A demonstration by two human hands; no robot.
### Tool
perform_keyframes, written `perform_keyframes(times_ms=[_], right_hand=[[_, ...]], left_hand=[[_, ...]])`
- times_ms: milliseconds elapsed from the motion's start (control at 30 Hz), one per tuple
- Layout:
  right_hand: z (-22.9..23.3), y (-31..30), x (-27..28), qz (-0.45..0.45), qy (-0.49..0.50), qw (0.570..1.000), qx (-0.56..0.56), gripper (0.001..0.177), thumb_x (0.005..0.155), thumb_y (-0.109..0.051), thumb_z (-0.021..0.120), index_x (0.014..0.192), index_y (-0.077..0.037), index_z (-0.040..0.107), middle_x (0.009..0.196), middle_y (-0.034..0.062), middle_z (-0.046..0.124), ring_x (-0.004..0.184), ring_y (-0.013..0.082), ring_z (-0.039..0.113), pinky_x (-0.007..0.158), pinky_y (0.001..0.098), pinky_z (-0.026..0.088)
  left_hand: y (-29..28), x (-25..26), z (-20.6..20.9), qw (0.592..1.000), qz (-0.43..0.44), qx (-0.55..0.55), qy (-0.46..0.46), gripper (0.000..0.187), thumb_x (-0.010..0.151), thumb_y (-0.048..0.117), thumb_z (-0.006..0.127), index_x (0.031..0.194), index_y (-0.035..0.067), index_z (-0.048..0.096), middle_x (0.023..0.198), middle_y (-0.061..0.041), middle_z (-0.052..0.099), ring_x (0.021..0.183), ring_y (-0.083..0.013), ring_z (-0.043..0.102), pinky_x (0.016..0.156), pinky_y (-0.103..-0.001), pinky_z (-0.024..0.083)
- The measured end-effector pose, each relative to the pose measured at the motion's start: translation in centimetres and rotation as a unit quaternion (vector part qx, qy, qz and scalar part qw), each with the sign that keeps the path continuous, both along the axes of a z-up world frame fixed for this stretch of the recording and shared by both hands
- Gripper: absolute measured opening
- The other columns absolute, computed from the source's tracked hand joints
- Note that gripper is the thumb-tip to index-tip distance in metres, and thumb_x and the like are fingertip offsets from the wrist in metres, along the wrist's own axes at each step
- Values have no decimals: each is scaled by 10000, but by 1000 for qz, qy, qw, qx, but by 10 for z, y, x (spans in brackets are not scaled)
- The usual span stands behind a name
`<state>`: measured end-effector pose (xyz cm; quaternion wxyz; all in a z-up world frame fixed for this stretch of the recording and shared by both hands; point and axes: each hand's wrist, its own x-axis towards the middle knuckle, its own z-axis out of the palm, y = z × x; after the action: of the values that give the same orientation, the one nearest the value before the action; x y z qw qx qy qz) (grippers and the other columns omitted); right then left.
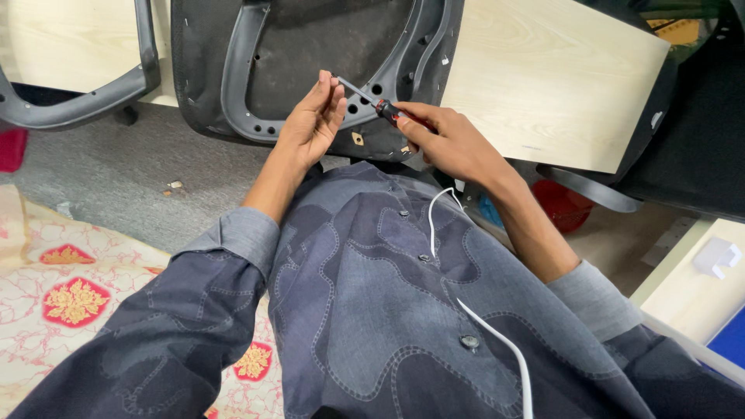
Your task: The person attaches a black plastic frame to the underside of a chair seat using a screwdriver and screws. They align the frame, insert screws, and tighten them sequentially to secure the frame in place.
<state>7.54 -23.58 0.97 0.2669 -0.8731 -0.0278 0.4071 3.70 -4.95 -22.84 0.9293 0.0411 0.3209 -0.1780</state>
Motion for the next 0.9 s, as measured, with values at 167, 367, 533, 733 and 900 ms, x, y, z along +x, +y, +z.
perform_keyframes(times_ms=[167,367,533,733,900], right_hand=[[6,0,-9,6,-39,999,0,491,997,-395,560,1408,-139,643,695,17,596,631,117,526,570,304,400],[8,-2,-13,9,-58,998,7,486,995,-384,577,1392,-112,646,751,24,649,694,117,590,623,293,456],[9,0,-16,13,-67,997,42,475,1004,-354,578,1396,-95,643,784,22,671,717,113,602,648,287,476],[9,4,-20,6,-48,998,36,474,1010,-354,559,1420,-128,632,709,20,614,668,111,571,611,289,444],[10,4,-21,7,-44,998,36,476,1014,-361,553,1424,-131,626,708,15,603,667,110,565,609,287,442]], left_hand=[[-4,-1,3,1000,7,9,9,177,944,193,734,1073,73,719,985,-32,725,928,-127,737,849,-294,656],[-6,-5,5,1000,16,-4,16,180,924,207,743,1064,96,724,998,-27,731,920,-126,730,875,-323,657],[-6,-7,7,999,29,-30,12,148,929,208,748,1018,91,725,980,-27,728,919,-129,731,906,-338,651],[-4,-9,8,998,39,-41,-5,117,934,194,763,985,92,736,964,-31,724,922,-132,730,937,-354,616],[-3,-11,10,998,44,-50,-13,125,925,227,756,971,111,742,964,-12,727,904,-127,728,928,-370,644]])
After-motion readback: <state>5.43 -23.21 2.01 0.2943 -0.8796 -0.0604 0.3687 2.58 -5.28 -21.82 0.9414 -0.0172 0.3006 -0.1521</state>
